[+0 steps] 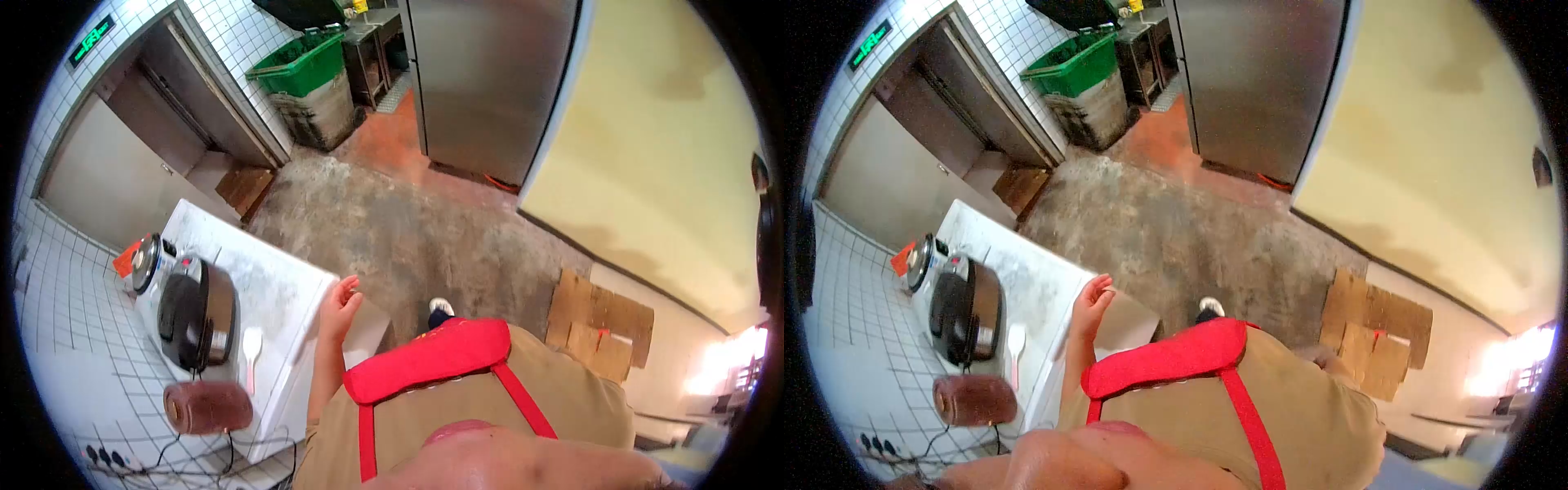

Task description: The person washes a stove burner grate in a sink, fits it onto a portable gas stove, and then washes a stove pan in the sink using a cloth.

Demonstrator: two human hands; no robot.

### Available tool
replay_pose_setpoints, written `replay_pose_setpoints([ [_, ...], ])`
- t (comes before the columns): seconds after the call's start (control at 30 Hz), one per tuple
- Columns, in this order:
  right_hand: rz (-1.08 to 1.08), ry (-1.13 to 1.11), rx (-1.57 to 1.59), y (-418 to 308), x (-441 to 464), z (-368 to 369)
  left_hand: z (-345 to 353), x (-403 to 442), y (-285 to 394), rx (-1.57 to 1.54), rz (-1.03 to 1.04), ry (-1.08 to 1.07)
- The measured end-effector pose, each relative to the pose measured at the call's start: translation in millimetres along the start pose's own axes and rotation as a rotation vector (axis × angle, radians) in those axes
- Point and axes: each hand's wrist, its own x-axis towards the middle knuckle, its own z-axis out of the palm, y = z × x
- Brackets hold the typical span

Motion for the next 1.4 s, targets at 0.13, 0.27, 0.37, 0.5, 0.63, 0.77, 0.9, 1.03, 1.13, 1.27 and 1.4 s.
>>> replay_pose_setpoints([
  [0.13,-0.269,0.115,-0.508,-181,102,-111,2,111,17,-0.147,-0.092,0.117],
  [0.27,-0.696,0.508,-0.315,-446,137,-189,-15,197,42,-0.101,-0.172,0.197],
  [0.37,-0.960,0.400,-0.131,-623,108,-220,-45,259,25,-0.103,-0.235,0.314],
  [0.5,-1.011,0.327,-0.259,-800,107,-228,-83,357,10,-0.122,-0.349,0.424],
  [0.63,-1.049,0.161,-0.374,-892,169,-229,-132,486,8,-0.128,-0.324,0.476],
  [0.77,-0.735,-0.058,-0.363,-954,213,-278,-142,653,55,-0.119,-0.273,0.398],
  [0.9,-0.618,-0.068,-0.109,-1016,239,-318,-123,800,93,-0.048,-0.168,0.094],
  [1.03,-0.515,-0.004,-0.199,-1128,320,-346,-100,936,112,0.039,-0.062,-0.054],
  [1.13,-0.693,0.056,-0.258,-1232,358,-366,-97,1025,132,0.101,-0.053,-0.100],
  [1.27,-0.820,0.176,-0.397,-1367,365,-398,-109,1131,154,0.076,-0.099,-0.081],
  [1.4,-0.945,0.268,-0.373,-1455,366,-456,-119,1225,168,0.058,-0.120,-0.107],
])
